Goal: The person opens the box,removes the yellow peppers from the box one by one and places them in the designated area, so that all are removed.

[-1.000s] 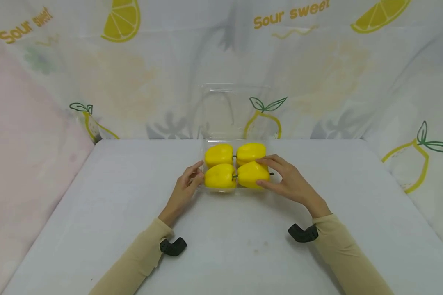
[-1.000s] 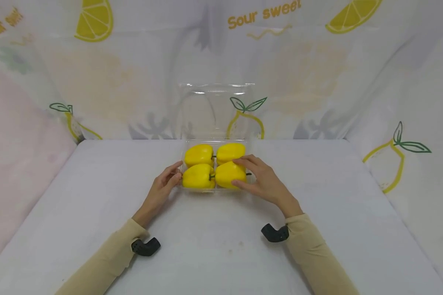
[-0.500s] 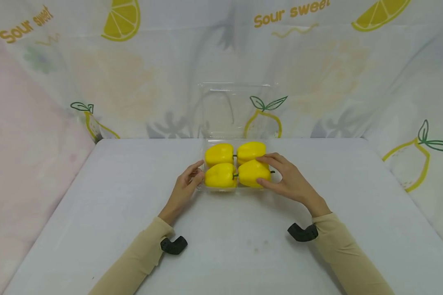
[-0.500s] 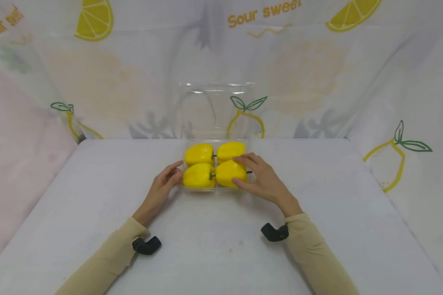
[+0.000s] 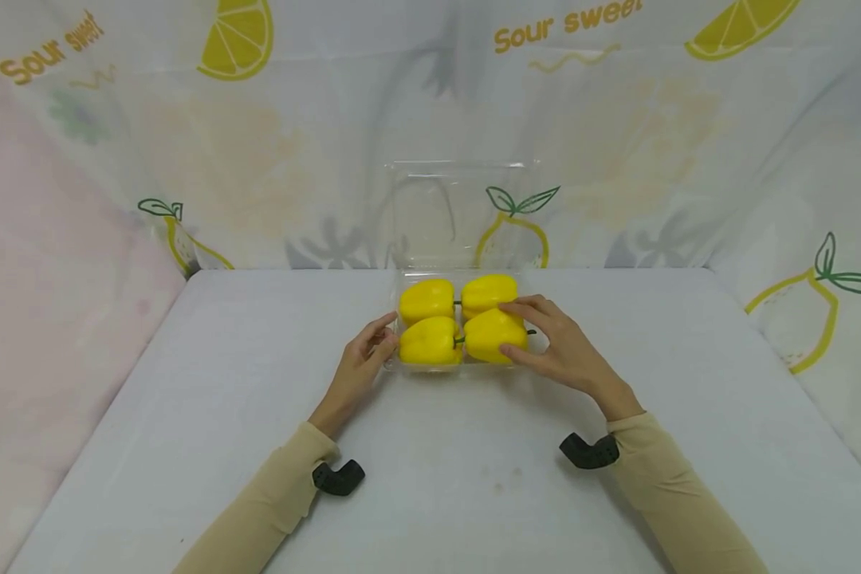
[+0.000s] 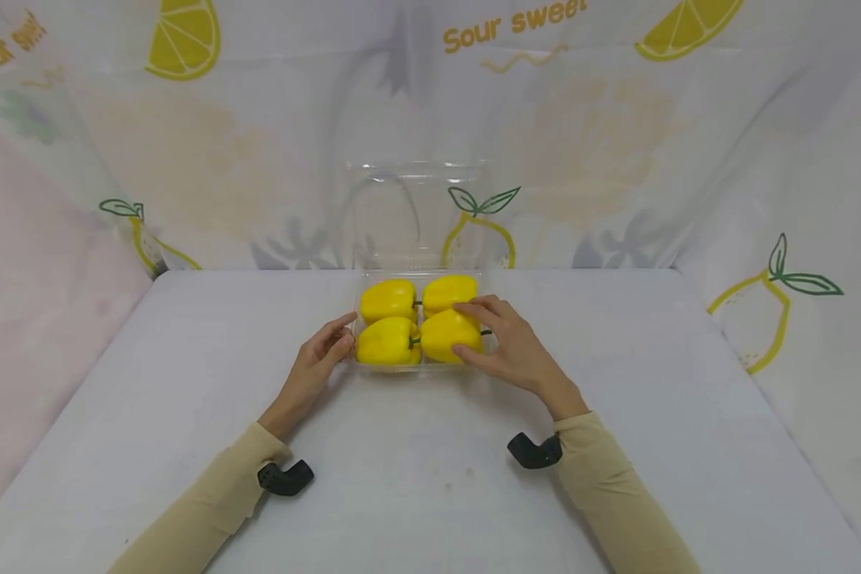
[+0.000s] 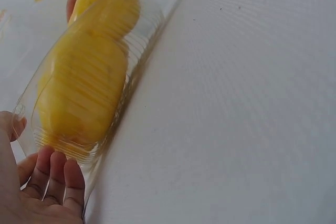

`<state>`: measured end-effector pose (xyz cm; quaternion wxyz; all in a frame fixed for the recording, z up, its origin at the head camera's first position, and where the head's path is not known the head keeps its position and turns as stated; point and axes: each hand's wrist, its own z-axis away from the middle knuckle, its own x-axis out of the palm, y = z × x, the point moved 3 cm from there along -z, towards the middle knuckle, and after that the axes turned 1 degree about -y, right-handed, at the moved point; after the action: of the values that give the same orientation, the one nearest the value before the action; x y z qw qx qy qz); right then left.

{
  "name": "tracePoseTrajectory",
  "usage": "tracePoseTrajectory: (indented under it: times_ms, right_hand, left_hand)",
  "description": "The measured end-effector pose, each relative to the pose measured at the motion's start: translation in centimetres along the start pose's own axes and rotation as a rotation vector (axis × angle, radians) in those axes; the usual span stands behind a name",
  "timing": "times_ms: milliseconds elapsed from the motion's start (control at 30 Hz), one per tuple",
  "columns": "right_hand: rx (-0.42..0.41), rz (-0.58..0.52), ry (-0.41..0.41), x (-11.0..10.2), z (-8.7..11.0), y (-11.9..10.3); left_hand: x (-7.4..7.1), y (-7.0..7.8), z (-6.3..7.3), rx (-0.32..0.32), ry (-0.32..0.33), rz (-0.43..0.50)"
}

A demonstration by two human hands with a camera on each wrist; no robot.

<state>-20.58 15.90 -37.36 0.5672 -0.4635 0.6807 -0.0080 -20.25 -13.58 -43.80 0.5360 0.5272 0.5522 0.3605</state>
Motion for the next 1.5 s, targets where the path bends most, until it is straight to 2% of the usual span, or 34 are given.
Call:
tracePoseTrajectory:
  times_ms: [200,367,433,567,700,833,1000,1133,1400,1500]
  right_hand:
    - [0.044,-0.024,-0.089,-0.1,0.1,0.5]
    - [0.108,-0.085,-0.191,-0.5,0.2,1.0]
    - [0.114,-0.101,-0.207,-0.6,0.3,1.1]
    - [0.080,-0.107,-0.179,-0.6,0.3,1.4]
    - [0.007,-0.098,-0.133,-0.5,0.2,1.4]
    - [-0.042,-0.096,-0.101,-0.5,0.1,1.2]
    - [-0.026,-0.109,-0.079,-0.6,-0.1,0.8]
    - [-0.003,-0.111,-0.084,-0.7,-0.1,0.6]
    - [0.009,-0.111,-0.088,-0.9,0.2,0.5]
    - [0.017,-0.107,-0.090,-0.9,0.2,0.5]
  left_hand:
    - [-0.1,-0.3,-0.1,-0.036,-0.015,0.009]
    - [-0.1,0.0,-0.1,-0.024,-0.013,-0.009]
    - [-0.1,0.2,-0.1,-0.015,-0.012,-0.013]
    - [-0.2,0.1,-0.1,-0.010,-0.006,-0.020]
    - [-0.2,0.2,-0.1,-0.032,-0.007,-0.022]
    - [-0.2,1.3,0.1,-0.044,-0.014,-0.009]
    - [-0.1,3.0,0.6,-0.044,-0.020,-0.021]
    - [0.0,3.2,0.7,-0.055,-0.018,-0.030]
    - [0.0,3.1,0.7,-0.066,-0.016,-0.038]
    - [-0.1,2.1,0.4,-0.060,-0.015,-0.027]
